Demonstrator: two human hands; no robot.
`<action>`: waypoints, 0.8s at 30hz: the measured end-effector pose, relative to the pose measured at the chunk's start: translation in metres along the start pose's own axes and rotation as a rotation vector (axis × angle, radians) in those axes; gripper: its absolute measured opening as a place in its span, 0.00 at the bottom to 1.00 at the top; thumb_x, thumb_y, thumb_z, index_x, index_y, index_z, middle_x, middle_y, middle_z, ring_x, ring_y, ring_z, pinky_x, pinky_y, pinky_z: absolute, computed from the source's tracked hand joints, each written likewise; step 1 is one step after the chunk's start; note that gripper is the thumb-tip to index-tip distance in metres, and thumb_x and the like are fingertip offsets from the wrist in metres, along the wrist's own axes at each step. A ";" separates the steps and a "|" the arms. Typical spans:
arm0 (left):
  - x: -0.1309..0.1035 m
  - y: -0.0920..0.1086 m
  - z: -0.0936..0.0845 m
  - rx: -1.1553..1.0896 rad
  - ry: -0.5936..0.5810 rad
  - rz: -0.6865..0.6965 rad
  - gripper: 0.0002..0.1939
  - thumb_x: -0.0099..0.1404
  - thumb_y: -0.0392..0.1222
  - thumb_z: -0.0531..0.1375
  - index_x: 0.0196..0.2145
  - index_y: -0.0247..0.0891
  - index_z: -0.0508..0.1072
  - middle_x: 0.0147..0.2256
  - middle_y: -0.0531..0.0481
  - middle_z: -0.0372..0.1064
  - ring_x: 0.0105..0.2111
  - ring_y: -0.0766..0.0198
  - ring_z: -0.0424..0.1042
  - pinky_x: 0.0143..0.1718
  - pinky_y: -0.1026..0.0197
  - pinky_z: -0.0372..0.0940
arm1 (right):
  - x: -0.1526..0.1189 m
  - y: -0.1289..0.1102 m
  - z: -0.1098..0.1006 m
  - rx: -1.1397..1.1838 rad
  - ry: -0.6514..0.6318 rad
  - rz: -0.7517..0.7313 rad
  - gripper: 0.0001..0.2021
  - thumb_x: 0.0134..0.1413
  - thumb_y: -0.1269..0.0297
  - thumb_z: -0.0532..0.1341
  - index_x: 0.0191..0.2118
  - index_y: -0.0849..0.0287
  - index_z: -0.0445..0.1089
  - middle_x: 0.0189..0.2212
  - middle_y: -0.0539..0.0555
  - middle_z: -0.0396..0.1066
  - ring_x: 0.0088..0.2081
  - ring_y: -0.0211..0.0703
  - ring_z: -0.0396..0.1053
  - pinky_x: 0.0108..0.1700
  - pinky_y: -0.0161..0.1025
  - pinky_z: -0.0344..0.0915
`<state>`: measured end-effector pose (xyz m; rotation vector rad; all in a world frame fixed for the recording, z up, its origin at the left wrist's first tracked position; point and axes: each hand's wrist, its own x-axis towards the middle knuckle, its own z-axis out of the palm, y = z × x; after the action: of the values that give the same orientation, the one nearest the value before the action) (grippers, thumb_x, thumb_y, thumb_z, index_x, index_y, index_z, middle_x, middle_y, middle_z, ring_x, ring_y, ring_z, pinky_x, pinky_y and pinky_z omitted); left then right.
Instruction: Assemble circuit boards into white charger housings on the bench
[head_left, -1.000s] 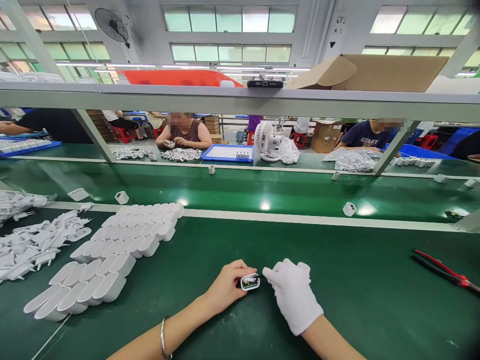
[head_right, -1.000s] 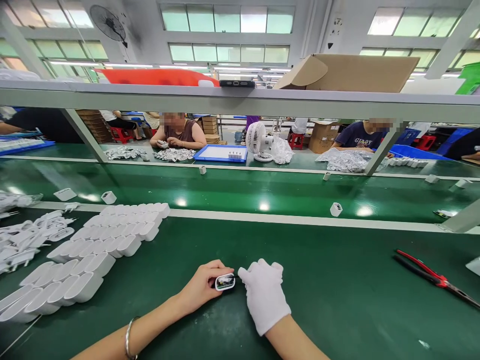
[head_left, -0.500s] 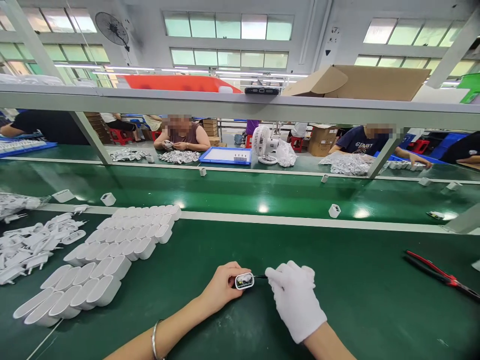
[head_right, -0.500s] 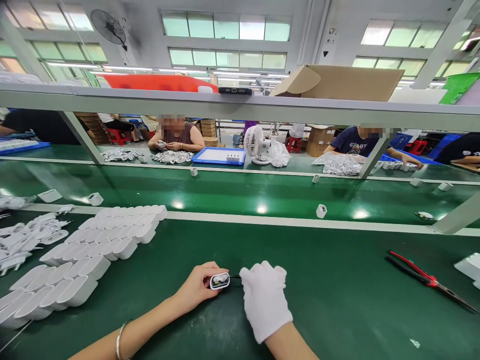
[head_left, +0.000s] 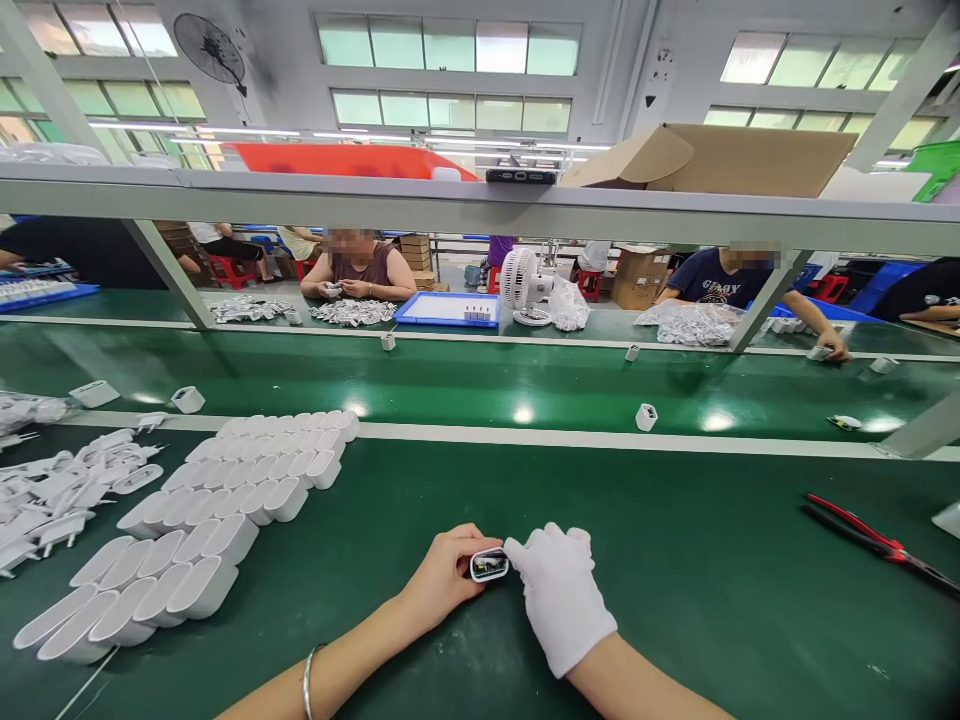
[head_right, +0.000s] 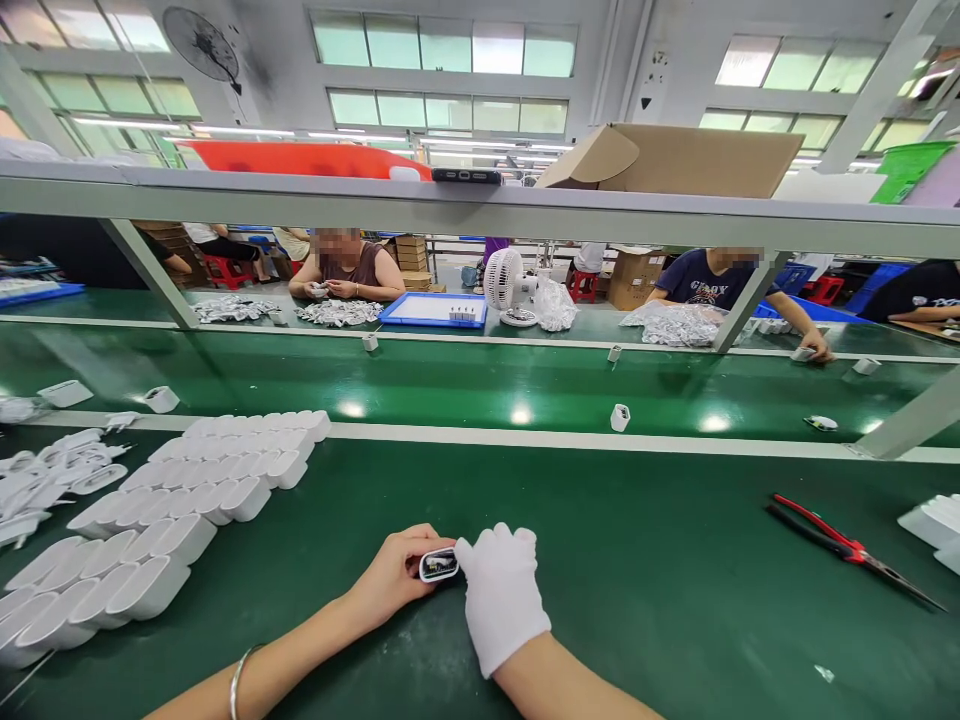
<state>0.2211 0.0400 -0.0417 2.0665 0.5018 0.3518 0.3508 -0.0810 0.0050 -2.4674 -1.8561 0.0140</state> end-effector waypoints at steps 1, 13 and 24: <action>0.000 0.000 0.000 -0.005 0.004 -0.002 0.24 0.51 0.27 0.58 0.44 0.46 0.77 0.33 0.51 0.67 0.30 0.67 0.64 0.25 0.68 0.52 | 0.002 -0.003 -0.006 -0.045 -0.049 -0.004 0.12 0.53 0.77 0.55 0.36 0.52 0.70 0.30 0.55 0.70 0.36 0.49 0.65 0.35 0.45 0.44; -0.001 -0.003 0.008 -0.076 -0.016 -0.080 0.22 0.46 0.27 0.61 0.39 0.40 0.79 0.33 0.50 0.67 0.27 0.68 0.64 0.22 0.69 0.50 | -0.004 0.033 -0.031 0.040 -0.109 0.048 0.13 0.59 0.67 0.54 0.30 0.47 0.74 0.27 0.50 0.72 0.31 0.45 0.67 0.30 0.38 0.51; 0.001 0.000 0.005 0.058 -0.042 -0.029 0.15 0.50 0.30 0.61 0.37 0.39 0.78 0.32 0.53 0.67 0.23 0.71 0.60 0.23 0.70 0.54 | -0.008 0.019 0.023 0.314 0.074 -0.006 0.20 0.56 0.63 0.59 0.55 0.47 0.64 0.55 0.55 0.62 0.51 0.50 0.64 0.47 0.43 0.62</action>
<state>0.2240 0.0365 -0.0441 2.1157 0.5209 0.2789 0.3662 -0.0937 -0.0193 -2.2195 -1.6834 0.1952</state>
